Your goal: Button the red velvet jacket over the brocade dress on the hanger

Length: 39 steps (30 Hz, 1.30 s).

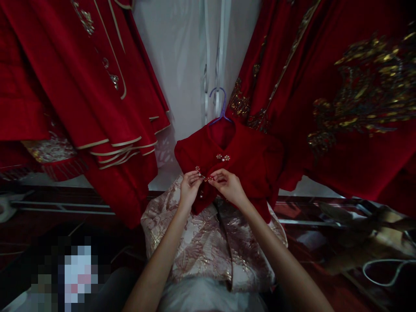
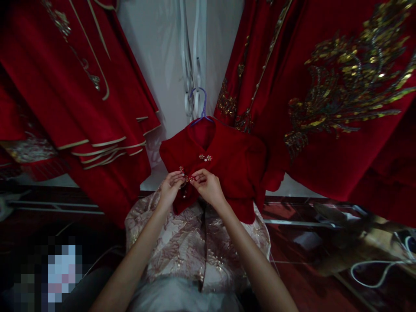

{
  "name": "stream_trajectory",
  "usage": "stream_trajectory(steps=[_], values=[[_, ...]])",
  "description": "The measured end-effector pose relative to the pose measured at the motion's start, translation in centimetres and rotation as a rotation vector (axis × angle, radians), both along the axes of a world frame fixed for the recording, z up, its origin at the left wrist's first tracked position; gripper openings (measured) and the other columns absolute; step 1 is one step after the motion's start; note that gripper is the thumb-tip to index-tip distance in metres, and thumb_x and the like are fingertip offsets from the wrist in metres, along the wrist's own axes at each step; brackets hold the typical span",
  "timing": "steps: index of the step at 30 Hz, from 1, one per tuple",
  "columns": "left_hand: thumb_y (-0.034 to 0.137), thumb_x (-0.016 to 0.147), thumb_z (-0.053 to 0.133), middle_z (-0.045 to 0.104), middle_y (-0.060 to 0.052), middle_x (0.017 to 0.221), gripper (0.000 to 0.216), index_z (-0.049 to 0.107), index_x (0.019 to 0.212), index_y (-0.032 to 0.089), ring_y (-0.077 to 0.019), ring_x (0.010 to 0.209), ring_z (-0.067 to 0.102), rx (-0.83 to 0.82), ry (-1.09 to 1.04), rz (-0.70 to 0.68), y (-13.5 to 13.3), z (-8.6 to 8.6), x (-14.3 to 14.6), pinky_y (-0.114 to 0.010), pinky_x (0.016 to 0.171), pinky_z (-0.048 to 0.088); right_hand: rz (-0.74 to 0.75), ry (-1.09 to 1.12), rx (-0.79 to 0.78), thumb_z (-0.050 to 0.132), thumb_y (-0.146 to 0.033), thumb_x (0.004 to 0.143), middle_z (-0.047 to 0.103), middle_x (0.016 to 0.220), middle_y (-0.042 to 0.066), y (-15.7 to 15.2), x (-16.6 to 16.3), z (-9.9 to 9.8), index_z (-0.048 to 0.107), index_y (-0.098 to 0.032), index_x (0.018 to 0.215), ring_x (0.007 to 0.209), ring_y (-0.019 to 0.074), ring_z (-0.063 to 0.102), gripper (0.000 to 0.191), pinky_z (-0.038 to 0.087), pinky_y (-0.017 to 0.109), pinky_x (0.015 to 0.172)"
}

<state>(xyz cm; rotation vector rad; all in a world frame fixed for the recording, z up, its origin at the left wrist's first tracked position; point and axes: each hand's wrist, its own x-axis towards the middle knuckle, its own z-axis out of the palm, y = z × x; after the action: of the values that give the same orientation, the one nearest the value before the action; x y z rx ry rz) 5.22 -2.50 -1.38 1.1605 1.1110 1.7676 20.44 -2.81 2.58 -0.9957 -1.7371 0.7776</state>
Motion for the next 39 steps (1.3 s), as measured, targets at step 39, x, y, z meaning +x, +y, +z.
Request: stream_trajectory(steps=[39], values=[[0.011, 0.066, 0.057, 0.053, -0.002, 0.089, 0.027, 0.053, 0.091, 0.02, -0.0133, 0.074, 0.053, -0.048, 0.803, -0.083, -3.8, -3.2, -1.6, -0.027, 0.068, 0.045, 0.045, -0.492, -0.015, 0.059, -0.021, 0.077, 0.067, 0.077, 0.004, -0.8, 5.9, 0.9, 0.065, -0.02, 0.088, 0.069, 0.0153, 0.062, 0.013, 0.048, 0.027, 0.063]])
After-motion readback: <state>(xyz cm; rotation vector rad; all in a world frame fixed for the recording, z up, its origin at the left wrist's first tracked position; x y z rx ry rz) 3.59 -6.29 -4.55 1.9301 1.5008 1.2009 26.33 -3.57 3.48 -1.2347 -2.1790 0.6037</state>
